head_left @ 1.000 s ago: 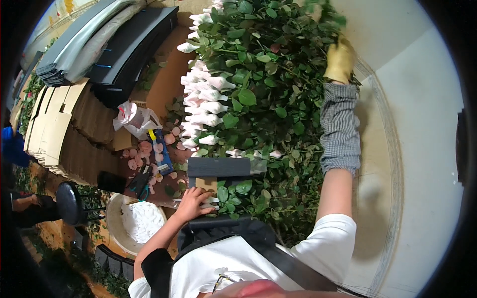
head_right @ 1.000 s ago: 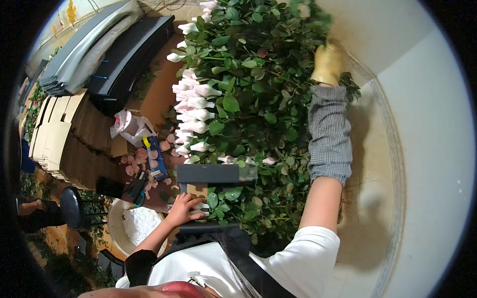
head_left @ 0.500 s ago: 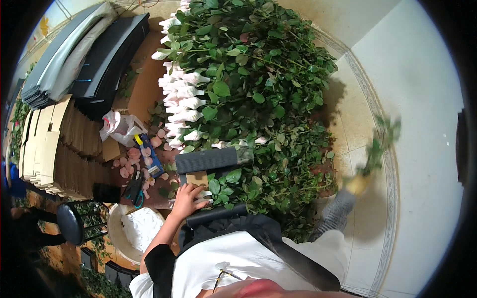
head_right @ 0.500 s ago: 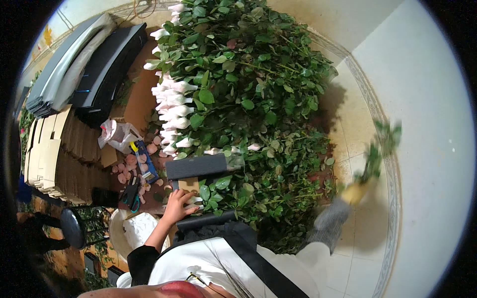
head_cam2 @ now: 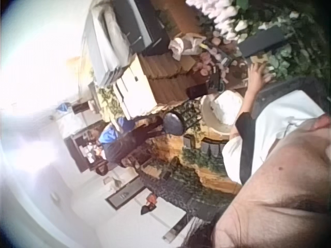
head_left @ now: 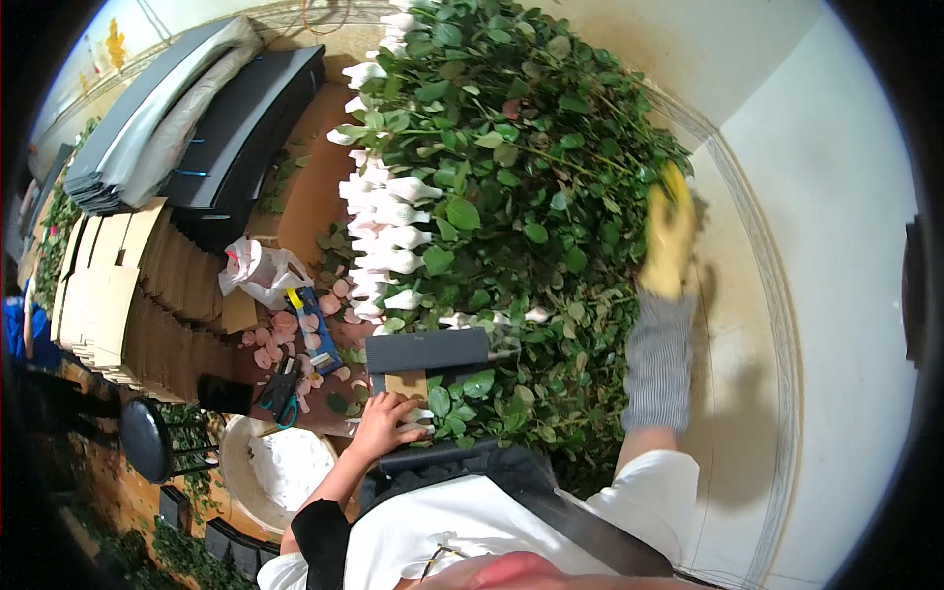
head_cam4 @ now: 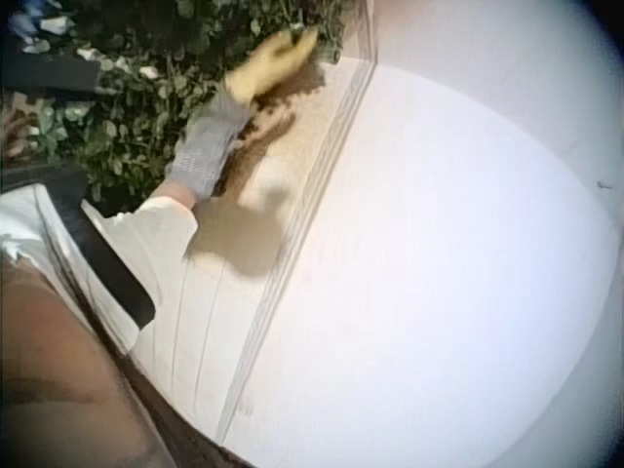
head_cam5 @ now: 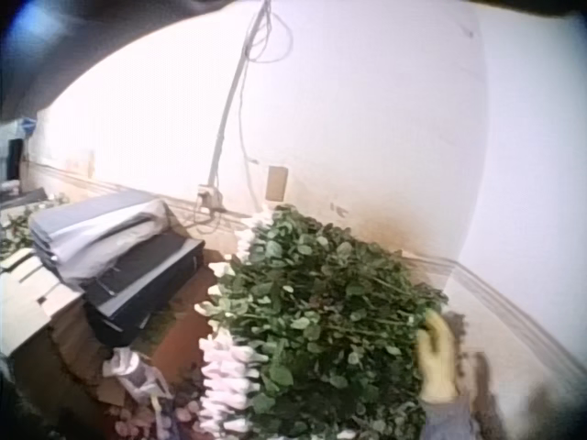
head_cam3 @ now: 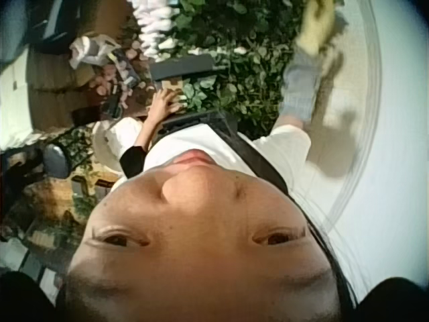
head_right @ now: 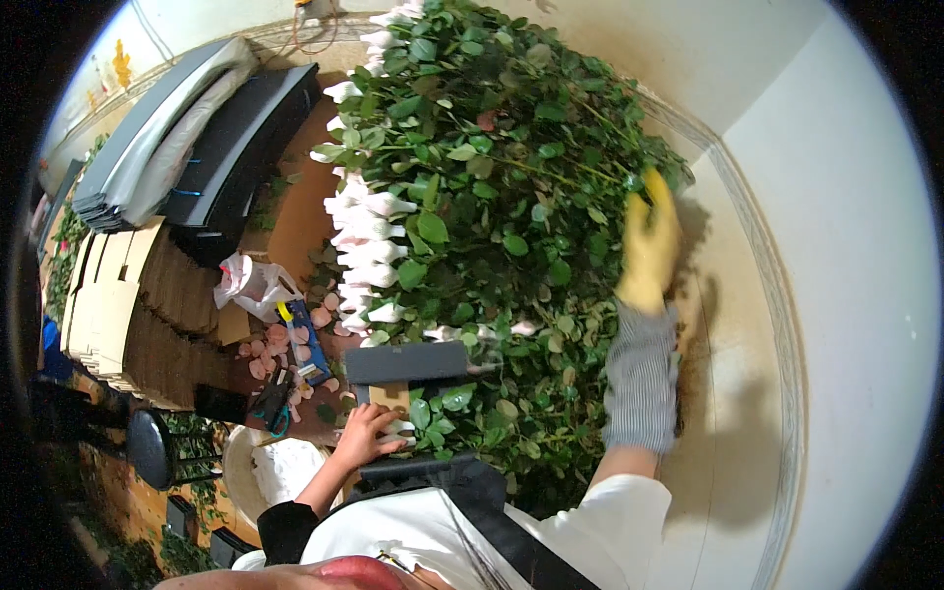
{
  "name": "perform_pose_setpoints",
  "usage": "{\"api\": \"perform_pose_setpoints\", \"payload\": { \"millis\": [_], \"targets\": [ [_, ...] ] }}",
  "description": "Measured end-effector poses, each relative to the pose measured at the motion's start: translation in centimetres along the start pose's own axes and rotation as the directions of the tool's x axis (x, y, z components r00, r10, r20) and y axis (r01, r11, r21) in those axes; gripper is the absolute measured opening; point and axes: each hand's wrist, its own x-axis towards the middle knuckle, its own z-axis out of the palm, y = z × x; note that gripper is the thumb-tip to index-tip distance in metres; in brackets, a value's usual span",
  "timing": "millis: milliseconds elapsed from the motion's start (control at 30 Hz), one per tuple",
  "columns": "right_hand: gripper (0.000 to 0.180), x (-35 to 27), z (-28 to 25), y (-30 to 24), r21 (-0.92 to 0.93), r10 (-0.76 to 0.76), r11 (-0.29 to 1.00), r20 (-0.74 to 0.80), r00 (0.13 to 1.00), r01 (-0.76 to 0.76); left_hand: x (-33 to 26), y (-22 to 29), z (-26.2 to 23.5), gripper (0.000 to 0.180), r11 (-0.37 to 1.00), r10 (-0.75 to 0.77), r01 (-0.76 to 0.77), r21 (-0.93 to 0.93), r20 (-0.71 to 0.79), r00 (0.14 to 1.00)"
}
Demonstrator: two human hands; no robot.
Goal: The person organizes pink roses by placing them into a black box, using their hands to pick individual stems from a large pile and tucking them into the container.
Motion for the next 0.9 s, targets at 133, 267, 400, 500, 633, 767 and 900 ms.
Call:
{"api": "perform_pose_setpoints", "payload": {
  "millis": [133, 267, 400, 500, 633, 767, 900],
  "targets": [
    [0.026, 13.3, 16.4, -10.1, -0.148, -0.594, 0.781, 0.123, 0.795, 0.607, 0.1, 0.0, -0.2, 0.057, 0.999, -0.009, 0.008, 0.036, 0.03, 1.0],
    [0.04, 19.7, 25.8, -10.4, -0.684, 0.14, 0.661, 0.517, 0.844, 0.309, 0.2, 0.1, -0.4, 0.058, 0.998, -0.043, 0.039, 0.058, 0.08, 0.996],
    [0.044, 21.4, 29.8, -6.8, -0.682, 0.397, 0.707, 0.6, 0.695, 0.186, 0.1, 0.1, -0.6, 0.058, 1.0, -0.015, 0.015, 0.016, 0.023, 1.0],
    [0.026, 21.6, 28.7, -6.5, -0.631, 0.098, 0.763, 0.328, 0.94, 0.141, 0.2, 0.1, -0.6, 0.057, 0.999, -0.034, 0.034, 0.023, 0.031, 0.999],
    [0.03, 24.2, 22.0, -7.5, -0.257, -0.223, 0.94, 0.038, 0.974, 0.225, 0.2, 0.2, -0.8, 0.056, 0.999, -0.033, 0.032, 0.019, 0.029, 0.999],
    [0.046, 22.3, 10.5, -7.9, -0.299, -0.558, 0.807, -0.103, 0.823, 0.51, 0.1, 0.3, -0.7, 0.055, 1.0, -0.019, 0.019, 0.025, 0.026, 0.999],
    [0.057, 14.9, -2.0, -8.9, -0.712, -0.018, 0.702, 0.01, 1.0, 0.02, -0.1, -0.1, 0.0, 0.056, 1.0, 0.023, -0.024, -0.004, -0.044, 0.999]
  ]
}}
